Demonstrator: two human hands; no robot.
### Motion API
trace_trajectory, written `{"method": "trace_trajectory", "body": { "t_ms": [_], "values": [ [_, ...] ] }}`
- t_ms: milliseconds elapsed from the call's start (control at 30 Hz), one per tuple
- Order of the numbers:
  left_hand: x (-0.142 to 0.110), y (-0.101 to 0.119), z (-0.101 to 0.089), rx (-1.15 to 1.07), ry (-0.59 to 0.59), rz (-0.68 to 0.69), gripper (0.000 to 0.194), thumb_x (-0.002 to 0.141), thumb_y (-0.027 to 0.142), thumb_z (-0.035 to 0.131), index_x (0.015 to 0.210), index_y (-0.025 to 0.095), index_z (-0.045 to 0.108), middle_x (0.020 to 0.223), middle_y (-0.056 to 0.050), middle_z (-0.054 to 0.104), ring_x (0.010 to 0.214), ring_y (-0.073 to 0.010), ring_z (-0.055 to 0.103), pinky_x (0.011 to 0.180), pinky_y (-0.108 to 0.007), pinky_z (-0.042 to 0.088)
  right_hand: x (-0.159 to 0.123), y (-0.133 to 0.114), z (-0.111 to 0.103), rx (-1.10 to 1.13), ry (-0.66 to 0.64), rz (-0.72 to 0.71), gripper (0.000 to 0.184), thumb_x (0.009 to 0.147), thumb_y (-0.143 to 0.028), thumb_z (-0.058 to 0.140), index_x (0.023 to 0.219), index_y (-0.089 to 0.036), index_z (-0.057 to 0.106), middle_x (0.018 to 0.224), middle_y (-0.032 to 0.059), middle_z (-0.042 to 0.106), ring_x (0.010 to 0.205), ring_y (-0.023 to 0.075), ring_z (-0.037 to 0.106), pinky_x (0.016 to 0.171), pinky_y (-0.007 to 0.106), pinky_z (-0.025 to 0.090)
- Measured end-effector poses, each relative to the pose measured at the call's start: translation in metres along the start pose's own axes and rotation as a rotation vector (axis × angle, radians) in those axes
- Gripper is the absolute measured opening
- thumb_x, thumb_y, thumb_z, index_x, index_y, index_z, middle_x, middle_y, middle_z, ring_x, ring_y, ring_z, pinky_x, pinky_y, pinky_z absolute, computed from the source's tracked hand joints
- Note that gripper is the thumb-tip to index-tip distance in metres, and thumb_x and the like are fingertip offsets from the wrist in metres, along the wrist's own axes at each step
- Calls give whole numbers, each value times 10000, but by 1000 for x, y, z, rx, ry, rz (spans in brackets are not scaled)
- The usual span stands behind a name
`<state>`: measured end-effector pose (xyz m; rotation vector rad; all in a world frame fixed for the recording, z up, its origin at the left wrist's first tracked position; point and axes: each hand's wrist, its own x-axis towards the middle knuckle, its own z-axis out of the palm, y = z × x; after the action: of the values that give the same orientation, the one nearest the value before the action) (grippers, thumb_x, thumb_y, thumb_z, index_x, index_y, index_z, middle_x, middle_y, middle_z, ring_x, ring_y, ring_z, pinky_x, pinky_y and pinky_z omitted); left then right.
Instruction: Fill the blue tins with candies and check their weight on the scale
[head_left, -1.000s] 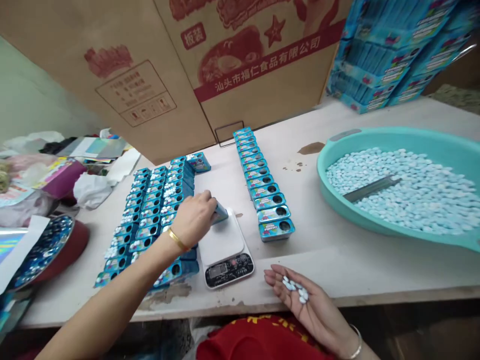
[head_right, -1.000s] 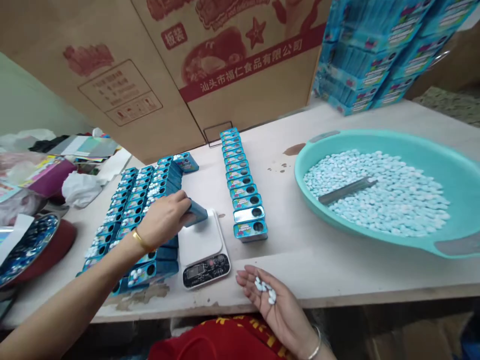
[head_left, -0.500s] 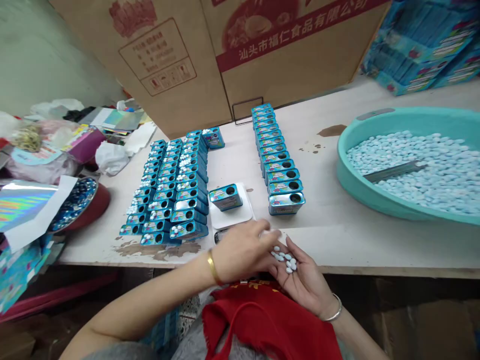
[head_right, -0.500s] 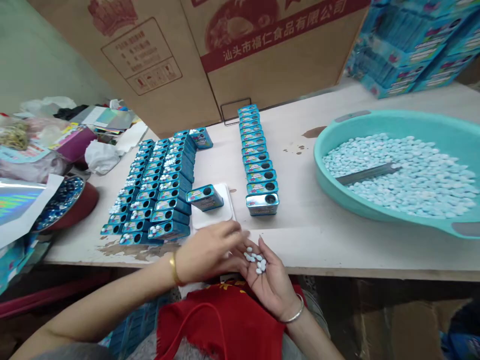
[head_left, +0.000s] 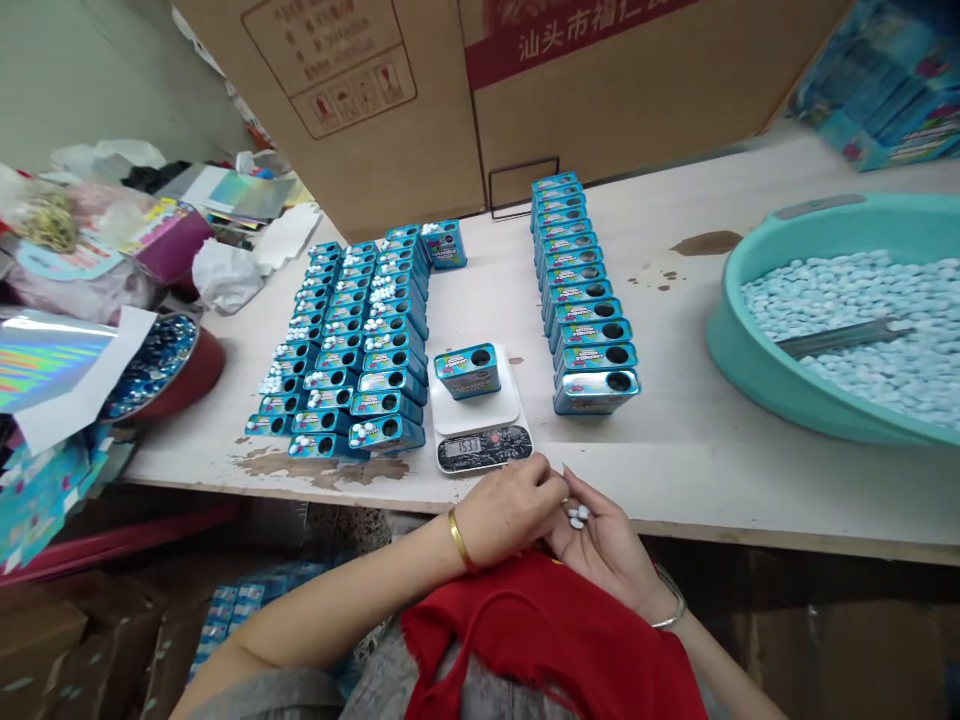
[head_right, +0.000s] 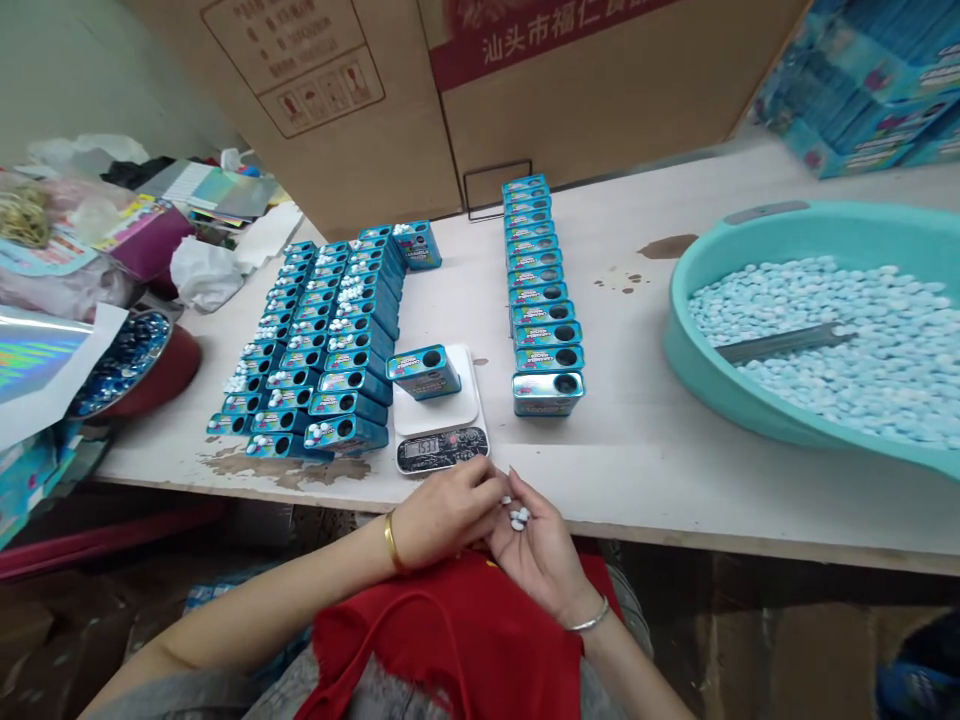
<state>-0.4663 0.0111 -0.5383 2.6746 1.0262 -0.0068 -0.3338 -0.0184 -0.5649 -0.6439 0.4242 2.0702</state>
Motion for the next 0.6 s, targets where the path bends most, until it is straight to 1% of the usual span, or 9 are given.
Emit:
{"method": "trace_trajectory", "body": {
  "t_ms": [100,200,267,367,433,500,567,600],
  "values": [
    [2,-6,-5,-43,-6,-30,139,908,241,450,943,163,559,899,-51,545,744,-138,531,624,-236,460,7,1,4,4,14,-29,251,930,-123,413,822,-139,640,744,12,714,708,80,683,733,191,574],
    [4,-17,-17,-154,27,-54,134,894,205,445,928,157,565,894,-53,553,768,-134,536,681,-238,468,14,0,17,-16,-10,-71,221,919,-120,435,834,-136,639,791,19,722,749,85,687,735,197,578],
    [7,-27,-30,-274,103,-58,127,870,172,466,940,156,571,895,-46,559,789,-124,540,710,-228,463,19,-1,31,-37,-61,-87,185,904,-126,468,848,-142,644,817,13,726,769,89,687,752,207,579],
    [12,-46,-55,-404,258,-75,86,831,150,512,892,160,572,810,-12,553,725,-101,517,662,-204,436,27,-4,56,-61,-154,-113,156,887,-140,504,850,-157,654,825,5,730,797,95,688,817,234,571],
    [19,-62,-72,-410,368,-110,35,816,155,532,838,162,558,755,7,540,672,-91,491,621,-199,416,32,-6,70,-82,-206,-129,161,891,-167,500,883,-155,660,890,28,735,889,115,687,891,272,550],
    [26,-78,-86,-383,455,-154,15,801,152,547,813,161,547,732,19,530,641,-81,477,600,-195,402,37,-7,79,-105,-232,-132,187,897,-200,488,946,-140,657,1010,70,722,1032,143,656,965,305,509],
    [33,-93,-94,-338,488,-190,26,787,143,559,802,157,543,713,28,517,617,-74,465,583,-191,388,40,-9,82,-123,-229,-122,223,901,-224,476,1008,-122,644,1121,109,689,1147,168,601,1008,322,476],
    [37,-100,-96,-310,477,-202,26,782,141,563,795,155,545,703,31,510,607,-73,457,577,-191,382,41,-10,82,-129,-219,-117,235,904,-228,469,1025,-117,637,1150,119,677,1175,176,583,1017,326,468]
  ]
}}
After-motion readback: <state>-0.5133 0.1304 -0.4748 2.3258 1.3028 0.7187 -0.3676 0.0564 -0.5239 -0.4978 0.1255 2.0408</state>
